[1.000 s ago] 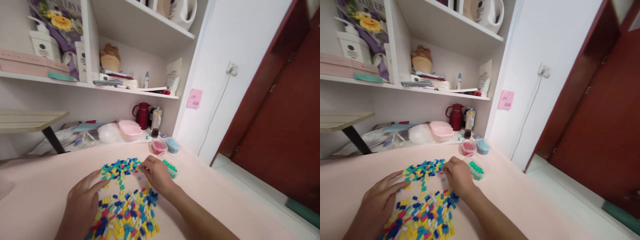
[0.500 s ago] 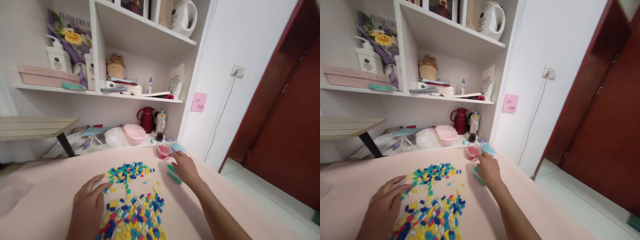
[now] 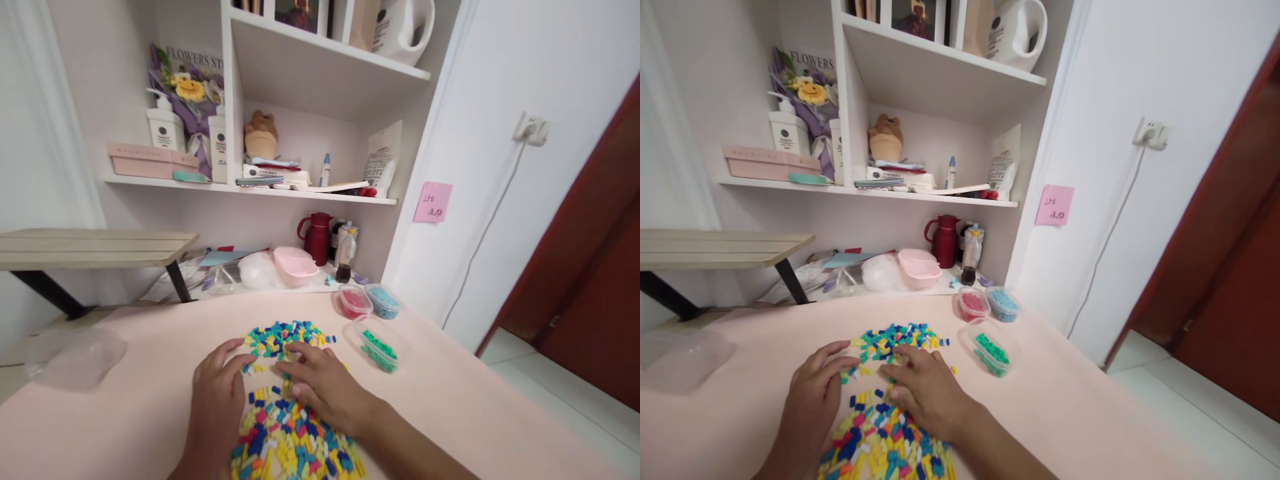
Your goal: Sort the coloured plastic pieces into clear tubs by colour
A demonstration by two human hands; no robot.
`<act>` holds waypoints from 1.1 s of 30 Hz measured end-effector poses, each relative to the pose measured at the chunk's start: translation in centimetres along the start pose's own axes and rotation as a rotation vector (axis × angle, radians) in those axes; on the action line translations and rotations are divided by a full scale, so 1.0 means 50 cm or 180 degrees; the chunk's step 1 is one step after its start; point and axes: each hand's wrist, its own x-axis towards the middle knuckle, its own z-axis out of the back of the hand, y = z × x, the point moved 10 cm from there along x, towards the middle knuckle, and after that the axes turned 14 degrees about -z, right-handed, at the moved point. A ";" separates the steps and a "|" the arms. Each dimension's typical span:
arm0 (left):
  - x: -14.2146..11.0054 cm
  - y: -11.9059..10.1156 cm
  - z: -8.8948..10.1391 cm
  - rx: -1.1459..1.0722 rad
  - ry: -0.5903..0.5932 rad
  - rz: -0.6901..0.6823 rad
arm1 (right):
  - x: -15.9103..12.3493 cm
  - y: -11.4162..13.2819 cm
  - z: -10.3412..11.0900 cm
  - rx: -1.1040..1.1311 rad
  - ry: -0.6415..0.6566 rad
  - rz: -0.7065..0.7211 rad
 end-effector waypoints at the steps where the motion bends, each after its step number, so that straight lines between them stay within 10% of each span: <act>1: 0.001 0.000 0.003 0.0021 -0.0007 0.0023 | 0.000 0.004 -0.003 -0.0059 0.0038 0.0023; 15: -0.010 0.059 0.036 0.0256 -0.0070 0.0875 | 0.018 -0.115 0.051 0.0811 -0.0580 -0.0532; 23: -0.045 0.120 0.039 0.0157 0.0402 0.2063 | 0.029 -0.135 0.011 0.0050 -0.0469 -0.0896; 33: -0.055 0.130 -0.022 -0.0902 0.0320 0.1944 | 0.041 -0.141 0.004 0.0233 -0.0514 -0.0926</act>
